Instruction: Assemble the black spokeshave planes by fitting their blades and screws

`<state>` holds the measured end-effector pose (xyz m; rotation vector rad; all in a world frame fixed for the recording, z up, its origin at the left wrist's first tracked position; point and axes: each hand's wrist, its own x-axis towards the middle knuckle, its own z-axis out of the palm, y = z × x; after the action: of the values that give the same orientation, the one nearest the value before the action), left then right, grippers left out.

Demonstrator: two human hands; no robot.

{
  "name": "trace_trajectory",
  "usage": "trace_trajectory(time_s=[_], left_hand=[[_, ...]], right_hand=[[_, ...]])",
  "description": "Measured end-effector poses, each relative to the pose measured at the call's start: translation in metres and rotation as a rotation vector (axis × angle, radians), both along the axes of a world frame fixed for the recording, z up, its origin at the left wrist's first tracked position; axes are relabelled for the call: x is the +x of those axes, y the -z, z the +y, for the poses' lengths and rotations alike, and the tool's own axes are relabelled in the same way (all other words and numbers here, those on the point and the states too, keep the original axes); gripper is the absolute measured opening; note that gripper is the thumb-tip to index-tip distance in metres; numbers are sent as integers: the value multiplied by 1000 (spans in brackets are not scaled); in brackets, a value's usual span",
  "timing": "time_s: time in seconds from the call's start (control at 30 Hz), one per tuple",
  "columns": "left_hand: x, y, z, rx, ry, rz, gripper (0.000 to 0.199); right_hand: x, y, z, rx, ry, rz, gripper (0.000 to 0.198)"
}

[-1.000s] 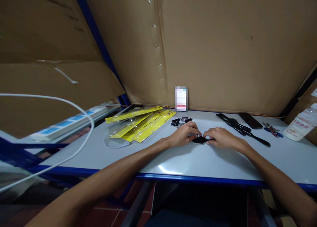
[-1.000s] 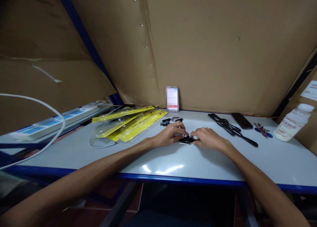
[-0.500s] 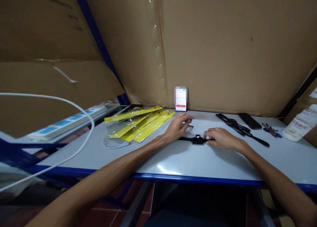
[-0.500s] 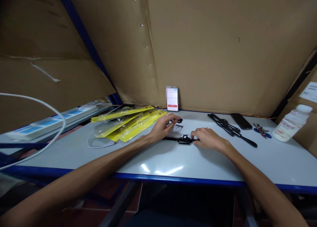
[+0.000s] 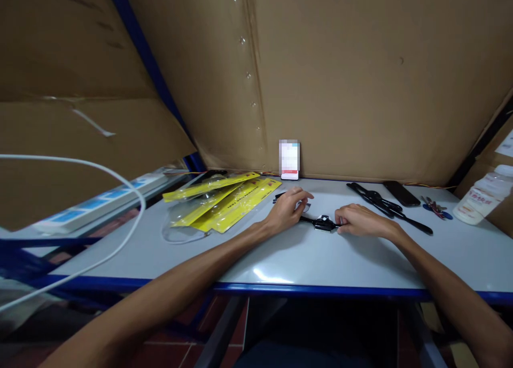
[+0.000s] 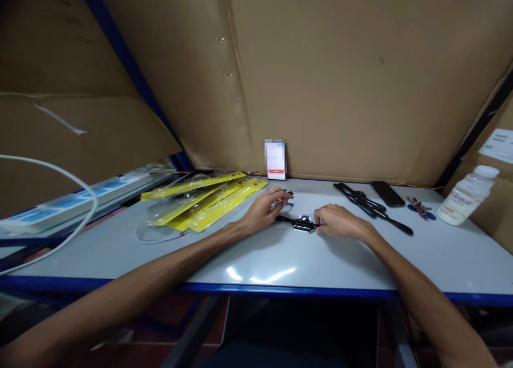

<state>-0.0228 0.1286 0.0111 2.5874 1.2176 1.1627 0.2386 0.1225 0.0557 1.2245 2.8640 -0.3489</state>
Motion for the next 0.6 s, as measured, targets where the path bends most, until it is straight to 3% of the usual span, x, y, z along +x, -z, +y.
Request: trace_trajectory(time_s=[0.27,0.43,0.6], left_hand=[[1,1,-1,8,7,42,27],[1,1,-1,16,-7,45,29],[-10,-1,9,50,-94,72,28]], right_hand=[[10,2,15,-4,110,-3,15],[18,1,25,221,264,-20,21],[51,-21,39,402,547,8,26]])
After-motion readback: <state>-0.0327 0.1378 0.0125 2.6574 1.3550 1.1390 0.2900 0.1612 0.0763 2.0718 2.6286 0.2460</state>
